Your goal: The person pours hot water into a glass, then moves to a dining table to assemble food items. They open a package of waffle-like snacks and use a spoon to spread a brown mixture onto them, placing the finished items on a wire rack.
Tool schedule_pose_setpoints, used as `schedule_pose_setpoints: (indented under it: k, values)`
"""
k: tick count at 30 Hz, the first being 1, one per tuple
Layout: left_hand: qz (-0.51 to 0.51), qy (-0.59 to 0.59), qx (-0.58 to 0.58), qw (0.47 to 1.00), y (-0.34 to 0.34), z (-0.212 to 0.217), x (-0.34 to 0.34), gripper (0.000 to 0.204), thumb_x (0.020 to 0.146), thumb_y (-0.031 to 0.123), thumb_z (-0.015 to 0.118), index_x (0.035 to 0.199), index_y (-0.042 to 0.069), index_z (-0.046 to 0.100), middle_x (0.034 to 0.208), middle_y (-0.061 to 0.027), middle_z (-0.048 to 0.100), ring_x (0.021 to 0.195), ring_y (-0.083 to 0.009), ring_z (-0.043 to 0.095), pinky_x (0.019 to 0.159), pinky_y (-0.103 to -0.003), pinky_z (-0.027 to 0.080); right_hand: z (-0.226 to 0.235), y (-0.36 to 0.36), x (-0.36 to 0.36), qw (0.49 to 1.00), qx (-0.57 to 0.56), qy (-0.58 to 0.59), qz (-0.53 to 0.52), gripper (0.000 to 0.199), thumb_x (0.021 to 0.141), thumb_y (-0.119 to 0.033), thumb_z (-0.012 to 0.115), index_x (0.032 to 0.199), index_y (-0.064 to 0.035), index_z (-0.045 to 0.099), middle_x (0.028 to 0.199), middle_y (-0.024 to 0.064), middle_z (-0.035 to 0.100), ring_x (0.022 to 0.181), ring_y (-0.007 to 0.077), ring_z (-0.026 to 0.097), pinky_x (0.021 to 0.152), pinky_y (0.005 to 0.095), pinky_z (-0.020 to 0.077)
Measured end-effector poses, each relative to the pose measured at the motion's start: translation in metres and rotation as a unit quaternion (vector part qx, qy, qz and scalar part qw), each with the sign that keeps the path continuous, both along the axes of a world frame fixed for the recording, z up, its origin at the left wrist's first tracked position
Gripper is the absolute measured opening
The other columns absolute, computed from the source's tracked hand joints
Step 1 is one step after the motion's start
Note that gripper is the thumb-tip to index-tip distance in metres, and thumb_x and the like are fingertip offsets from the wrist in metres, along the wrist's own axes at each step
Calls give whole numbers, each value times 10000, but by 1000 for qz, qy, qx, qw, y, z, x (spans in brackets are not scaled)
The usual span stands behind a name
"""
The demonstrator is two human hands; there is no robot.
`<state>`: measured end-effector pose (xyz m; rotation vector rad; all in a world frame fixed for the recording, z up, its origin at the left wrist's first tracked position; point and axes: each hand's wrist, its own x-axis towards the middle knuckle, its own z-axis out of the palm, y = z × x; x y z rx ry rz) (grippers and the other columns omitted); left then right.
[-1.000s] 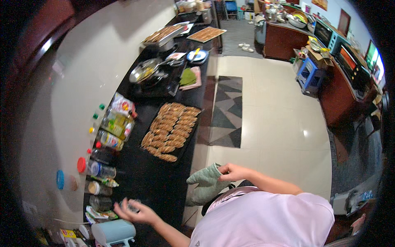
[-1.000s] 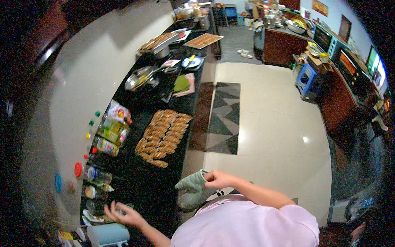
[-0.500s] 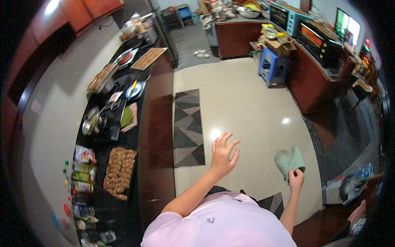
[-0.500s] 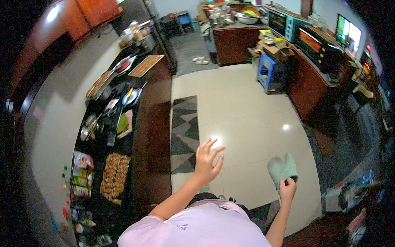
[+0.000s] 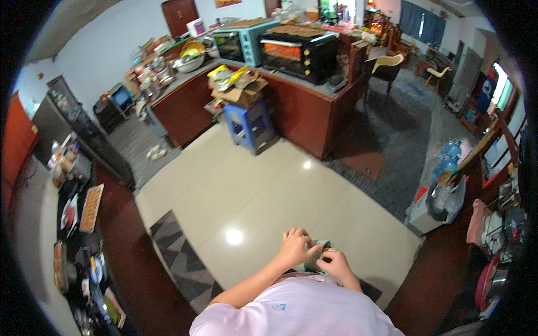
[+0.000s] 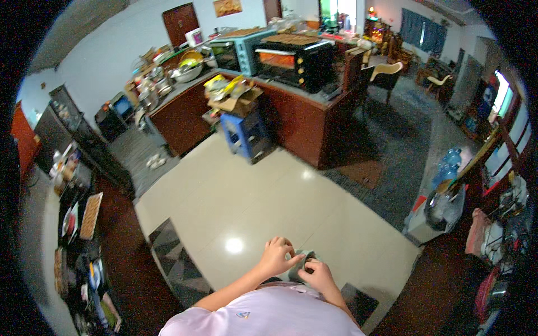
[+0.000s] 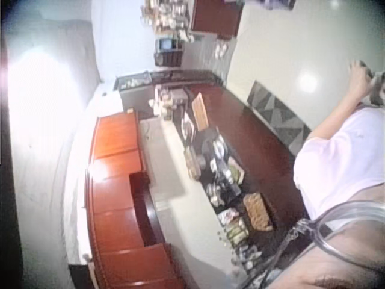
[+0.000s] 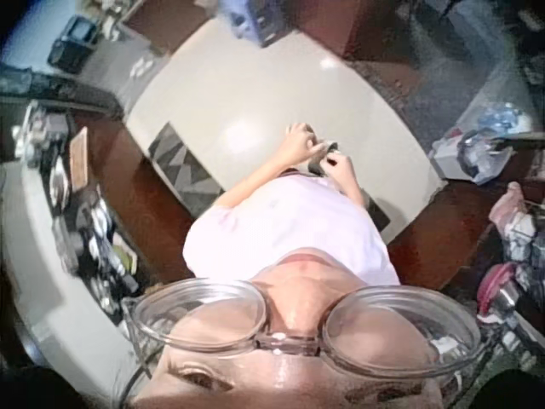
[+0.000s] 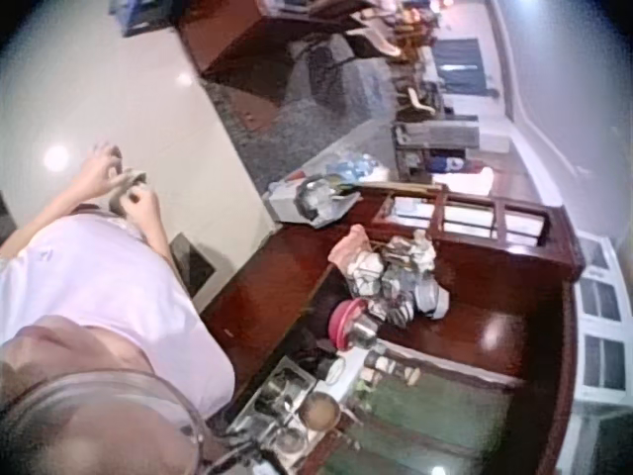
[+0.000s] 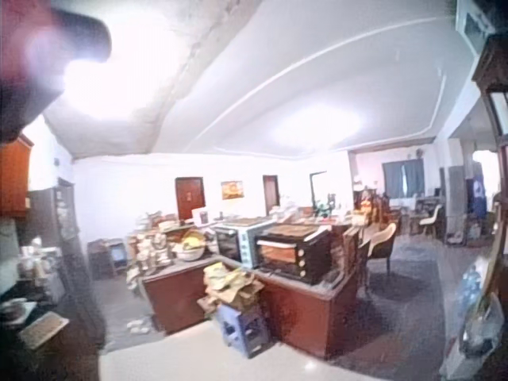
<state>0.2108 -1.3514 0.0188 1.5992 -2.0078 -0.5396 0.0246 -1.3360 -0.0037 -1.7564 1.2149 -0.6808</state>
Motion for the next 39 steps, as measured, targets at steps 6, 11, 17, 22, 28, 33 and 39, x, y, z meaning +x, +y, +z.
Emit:
schedule_pose_setpoints:
  k: [6, 11, 17, 22, 28, 33, 39]
  values:
    - [-196, -6, -23, 980, -188, 21, -71, 370, 825, 407, 573, 703, 75, 681, 781, -115, 579, 852, -283, 550, 762, -413, 370, 27, -151, -52, 996, -43, -17, -78, 188, 682, -130, 700, 805, 8, 665, 863, 159, 618, 744, 299, 603, 660, 356, 479]
    - [-320, -88, 10, 943, -313, -1, -139, 267, 803, 297, 559, 687, 75, 652, 790, -113, 584, 850, -293, 557, 759, -427, 383, 12, -238, -98, 981, -28, -42, -188, 225, 684, -122, 700, 872, -1, 670, 903, 145, 640, 825, 288, 627, 711, 350, 482]
    - [-292, -92, 65, 950, -463, -39, -216, 269, 817, 301, 562, 721, 73, 668, 822, -114, 620, 864, -305, 591, 761, -442, 416, -41, -394, -215, 946, 146, -99, -271, 186, 808, -170, 638, 884, -3, 671, 701, 53, 635, 638, 138, 557, 599, 296, 449]
    - [-249, 6, 68, 966, -608, -14, -286, 261, 823, 269, 572, 800, 23, 655, 833, -189, 638, 784, -360, 619, 688, -440, 477, 24, -585, -298, 987, 72, 55, -130, 211, 840, -180, 580, 932, -12, 667, 751, 126, 644, 669, 208, 604, 606, 323, 474]
    - [-119, 75, 80, 987, -781, -22, -338, 284, 845, 304, 550, 791, 45, 655, 741, -181, 630, 706, -372, 611, 627, -434, 475, 53, -766, -318, 992, -42, 117, -34, 272, 843, -260, 519, 984, -44, 607, 883, 202, 635, 810, 406, 599, 684, 471, 471]
    - [-85, 125, 207, 967, -941, -45, -403, 331, 858, 324, 523, 836, 40, 690, 742, -183, 638, 665, -303, 636, 615, -384, 479, 12, -909, -391, 995, -16, 80, -50, 363, 820, -340, 574, 1041, -53, 595, 935, 199, 641, 841, 386, 613, 717, 461, 478]
    - [-309, 138, 189, 922, -1163, -53, -548, 312, 904, 297, 511, 1000, 34, 649, 797, -105, 681, 703, -198, 643, 676, -346, 502, 21, -1095, -532, 959, 45, 247, -128, 226, 760, -238, 565, 844, -53, 665, 872, 186, 653, 811, 337, 641, 721, 434, 496]
